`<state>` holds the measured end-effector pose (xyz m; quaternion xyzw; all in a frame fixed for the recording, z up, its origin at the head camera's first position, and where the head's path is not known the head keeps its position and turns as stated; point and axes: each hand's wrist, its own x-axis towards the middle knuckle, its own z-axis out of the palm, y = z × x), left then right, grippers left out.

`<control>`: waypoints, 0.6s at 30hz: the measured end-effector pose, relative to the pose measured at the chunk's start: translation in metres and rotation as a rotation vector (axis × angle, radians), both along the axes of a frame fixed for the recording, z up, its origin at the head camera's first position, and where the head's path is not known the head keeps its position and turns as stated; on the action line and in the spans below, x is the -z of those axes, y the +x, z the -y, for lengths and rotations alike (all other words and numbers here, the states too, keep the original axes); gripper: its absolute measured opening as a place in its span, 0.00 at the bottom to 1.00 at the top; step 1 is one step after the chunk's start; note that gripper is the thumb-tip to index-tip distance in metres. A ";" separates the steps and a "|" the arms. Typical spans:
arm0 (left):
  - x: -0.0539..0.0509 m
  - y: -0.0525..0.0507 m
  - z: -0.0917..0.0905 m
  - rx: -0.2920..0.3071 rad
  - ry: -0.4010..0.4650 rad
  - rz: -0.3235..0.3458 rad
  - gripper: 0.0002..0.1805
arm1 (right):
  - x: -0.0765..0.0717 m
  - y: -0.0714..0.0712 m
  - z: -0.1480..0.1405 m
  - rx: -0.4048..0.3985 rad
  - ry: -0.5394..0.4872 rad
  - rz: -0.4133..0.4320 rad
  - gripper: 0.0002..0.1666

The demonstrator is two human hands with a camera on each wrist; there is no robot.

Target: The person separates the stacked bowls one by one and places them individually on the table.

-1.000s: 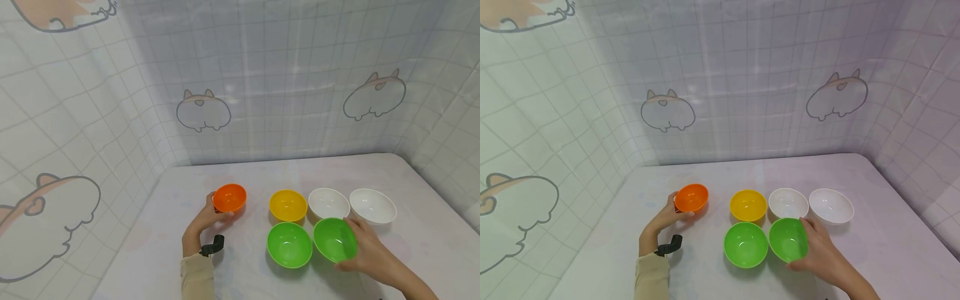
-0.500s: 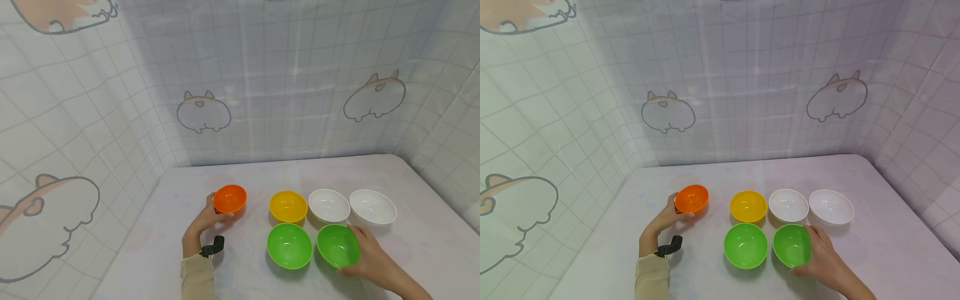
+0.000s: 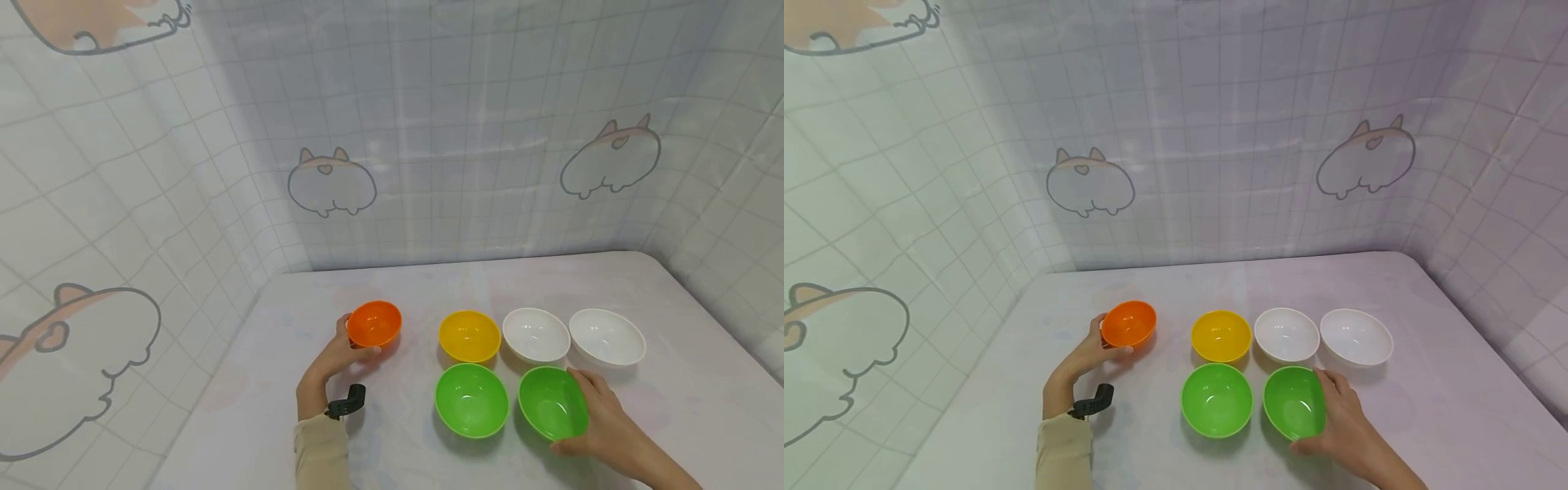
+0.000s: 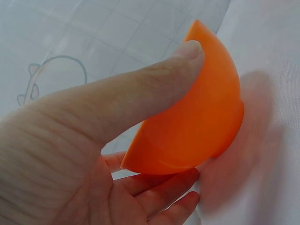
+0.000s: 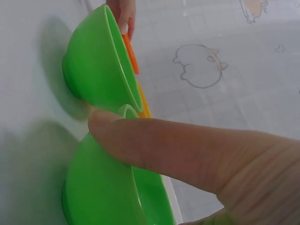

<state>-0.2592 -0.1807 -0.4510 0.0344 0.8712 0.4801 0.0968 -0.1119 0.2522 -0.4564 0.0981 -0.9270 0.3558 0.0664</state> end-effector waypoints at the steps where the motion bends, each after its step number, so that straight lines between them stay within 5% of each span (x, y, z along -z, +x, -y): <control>1: 0.000 0.000 0.000 0.000 -0.001 0.001 0.60 | 0.000 0.000 0.000 0.002 0.001 0.000 0.73; 12: -0.001 0.001 -0.001 0.014 -0.013 0.006 0.65 | -0.001 0.000 -0.001 -0.001 0.022 0.024 0.72; 18: -0.025 0.006 -0.003 0.012 -0.093 -0.052 0.64 | -0.010 -0.002 -0.007 0.005 0.029 -0.001 0.70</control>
